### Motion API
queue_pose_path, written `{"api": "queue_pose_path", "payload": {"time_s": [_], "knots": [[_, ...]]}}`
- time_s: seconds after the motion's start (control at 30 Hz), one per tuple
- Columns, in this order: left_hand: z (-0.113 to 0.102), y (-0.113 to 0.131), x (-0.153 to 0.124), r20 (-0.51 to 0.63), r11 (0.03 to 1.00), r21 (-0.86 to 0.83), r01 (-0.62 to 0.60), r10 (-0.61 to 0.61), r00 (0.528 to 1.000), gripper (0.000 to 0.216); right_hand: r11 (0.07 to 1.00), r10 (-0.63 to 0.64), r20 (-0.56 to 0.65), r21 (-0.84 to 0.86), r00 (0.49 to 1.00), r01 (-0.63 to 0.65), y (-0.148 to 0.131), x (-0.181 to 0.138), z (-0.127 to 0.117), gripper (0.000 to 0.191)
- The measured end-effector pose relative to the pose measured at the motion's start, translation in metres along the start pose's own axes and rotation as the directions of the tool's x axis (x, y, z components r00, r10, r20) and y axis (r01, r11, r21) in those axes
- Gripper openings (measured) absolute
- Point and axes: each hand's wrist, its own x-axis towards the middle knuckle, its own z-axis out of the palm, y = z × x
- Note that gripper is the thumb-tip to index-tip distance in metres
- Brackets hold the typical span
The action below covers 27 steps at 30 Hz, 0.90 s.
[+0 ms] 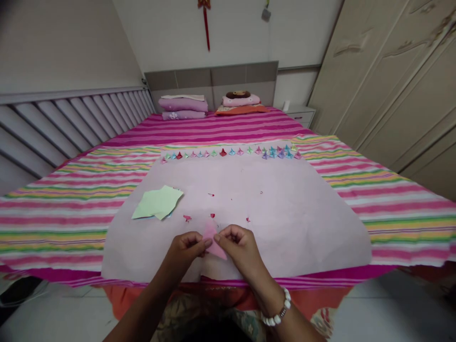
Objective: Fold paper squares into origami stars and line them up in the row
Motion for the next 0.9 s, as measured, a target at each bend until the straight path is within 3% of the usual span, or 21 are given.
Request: {"api": "queue_pose_path", "payload": {"time_s": [0.13, 0.2, 0.43, 0.7, 0.9], "knots": [[0.000, -0.005, 0.004, -0.092, 0.998, -0.062, -0.015, 0.010, 0.996, 0.028, 0.999, -0.007, -0.063, 0.035, 0.998, 0.009, 0.001, 0.000, 0.000, 0.027], [-0.001, -0.008, 0.006, -0.055, 0.993, -0.113, -0.012, 0.006, 0.998, 0.026, 0.998, -0.008, -0.049, 0.054, 0.999, 0.010, -0.001, 0.000, 0.000, 0.027], [-0.002, -0.024, 0.008, 0.131, 0.936, -0.342, 0.079, -0.036, 0.991, 0.032, 0.962, 0.042, 0.169, 0.261, 0.985, -0.086, -0.004, -0.004, 0.003, 0.033], [-0.002, -0.028, 0.008, 0.174, 0.929, -0.360, 0.091, -0.029, 0.984, 0.033, 0.948, 0.096, 0.192, 0.280, 0.977, -0.148, -0.005, -0.004, 0.005, 0.028], [-0.002, -0.020, 0.010, 0.079, 0.958, -0.283, 0.053, -0.032, 0.996, 0.029, 0.980, 0.093, 0.157, 0.158, 0.983, -0.118, -0.004, 0.000, 0.002, 0.022]]}}
